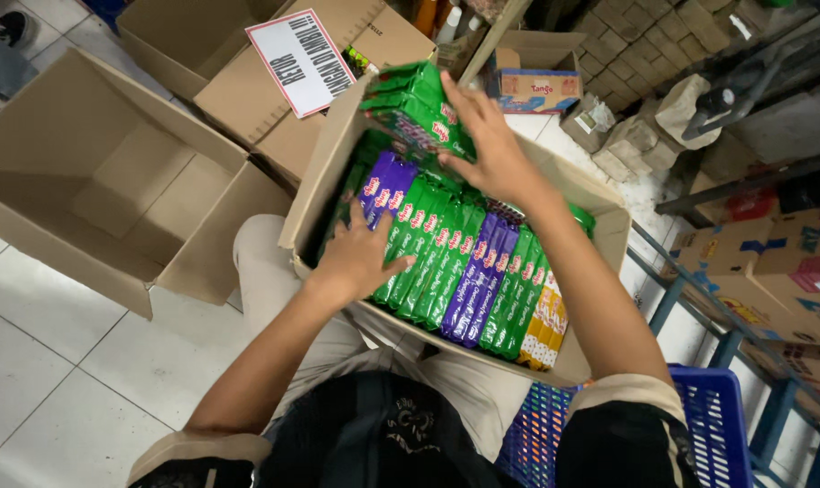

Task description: The person sits on the floor and transfers packs of Tango biscuits from a cardboard box into a blue plastic basket. They handle green, purple, and orange packs, arranging them in the basket and occasionally adjusting the remaining packs in the box.

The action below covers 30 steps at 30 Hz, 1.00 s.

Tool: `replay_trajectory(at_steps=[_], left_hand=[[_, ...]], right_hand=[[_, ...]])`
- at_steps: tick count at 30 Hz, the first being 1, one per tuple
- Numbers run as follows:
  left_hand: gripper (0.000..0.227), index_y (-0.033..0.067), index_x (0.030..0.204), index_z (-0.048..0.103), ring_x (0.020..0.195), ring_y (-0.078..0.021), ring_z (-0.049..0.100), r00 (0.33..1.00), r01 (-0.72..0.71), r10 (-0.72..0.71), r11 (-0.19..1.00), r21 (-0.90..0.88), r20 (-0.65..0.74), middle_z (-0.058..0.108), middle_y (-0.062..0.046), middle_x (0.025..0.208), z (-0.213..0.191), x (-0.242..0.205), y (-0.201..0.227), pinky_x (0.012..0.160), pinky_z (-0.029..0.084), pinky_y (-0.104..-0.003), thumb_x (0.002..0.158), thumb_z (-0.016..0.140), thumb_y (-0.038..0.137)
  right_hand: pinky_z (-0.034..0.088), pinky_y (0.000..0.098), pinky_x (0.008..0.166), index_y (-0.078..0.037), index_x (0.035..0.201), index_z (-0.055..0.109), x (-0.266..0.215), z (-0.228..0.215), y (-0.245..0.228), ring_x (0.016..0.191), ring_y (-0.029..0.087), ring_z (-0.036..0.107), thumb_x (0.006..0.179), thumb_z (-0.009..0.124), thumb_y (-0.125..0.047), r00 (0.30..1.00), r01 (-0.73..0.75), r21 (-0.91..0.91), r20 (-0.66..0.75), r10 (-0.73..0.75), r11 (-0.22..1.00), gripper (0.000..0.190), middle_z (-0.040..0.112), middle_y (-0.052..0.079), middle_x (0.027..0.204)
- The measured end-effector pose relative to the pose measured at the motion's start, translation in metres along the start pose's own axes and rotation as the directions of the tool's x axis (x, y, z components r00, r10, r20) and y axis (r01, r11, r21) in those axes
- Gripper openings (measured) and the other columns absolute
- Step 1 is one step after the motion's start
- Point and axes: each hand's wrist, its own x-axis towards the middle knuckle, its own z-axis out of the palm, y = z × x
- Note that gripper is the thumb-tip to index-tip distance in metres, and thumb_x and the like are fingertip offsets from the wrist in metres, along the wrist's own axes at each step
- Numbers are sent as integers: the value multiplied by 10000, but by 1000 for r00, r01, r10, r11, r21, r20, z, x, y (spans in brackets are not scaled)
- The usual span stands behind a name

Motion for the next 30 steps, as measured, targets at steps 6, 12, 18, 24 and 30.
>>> replay_trajectory(at_steps=[6, 12, 18, 24, 30], left_hand=[[803, 75, 1493, 317, 1274, -625, 400, 999, 15, -12, 998, 57, -52, 170, -412, 1516, -5, -8, 10, 948, 478, -641, 926, 567, 586], [781, 50, 1479, 303, 1261, -624, 404, 998, 2, 3, 997, 75, -64, 160, -425, 1506, -12, -13, 15, 947, 465, -659, 951, 528, 581], [752, 26, 1478, 307, 1228, -652, 418, 1000, 8, -8, 1000, -3, -29, 107, -449, 1505, -16, -13, 15, 902, 496, -654, 964, 544, 521], [730, 54, 1448, 382, 1151, -659, 488, 999, 3, -8, 995, -102, -49, 184, -455, 1471, -18, -1, -1, 792, 562, -639, 928, 583, 526], [859, -58, 1476, 187, 1128, -614, 568, 996, 57, -49, 992, -108, 78, 480, -421, 1313, -20, 9, -21, 906, 523, -606, 955, 475, 562]], right_hand=[[414, 548, 1060, -188, 1540, 402, 9, 21, 7, 1206, 442, 491, 788, 819, -242, 997, 2, -229, 74, 15, 973, 862, 454, 193, 1364], [474, 621, 1006, -257, 1544, 394, 18, 50, 10, 1248, 489, 464, 873, 725, -134, 979, 6, -314, 193, 58, 950, 758, 366, 222, 1401], [480, 584, 1029, -278, 1533, 400, 16, 63, 18, 1275, 462, 464, 959, 626, -132, 975, 3, -212, 220, 44, 977, 634, 388, 216, 1402], [446, 588, 1012, -210, 1486, 493, 5, 48, 18, 1369, 430, 352, 1060, 447, -271, 967, 70, -234, 255, -8, 970, 432, 335, 169, 1539], [402, 628, 1054, -216, 1512, 450, -30, 12, -13, 1441, 415, 250, 1032, 434, -304, 928, 2, -306, 356, 112, 952, 488, 310, 173, 1580]])
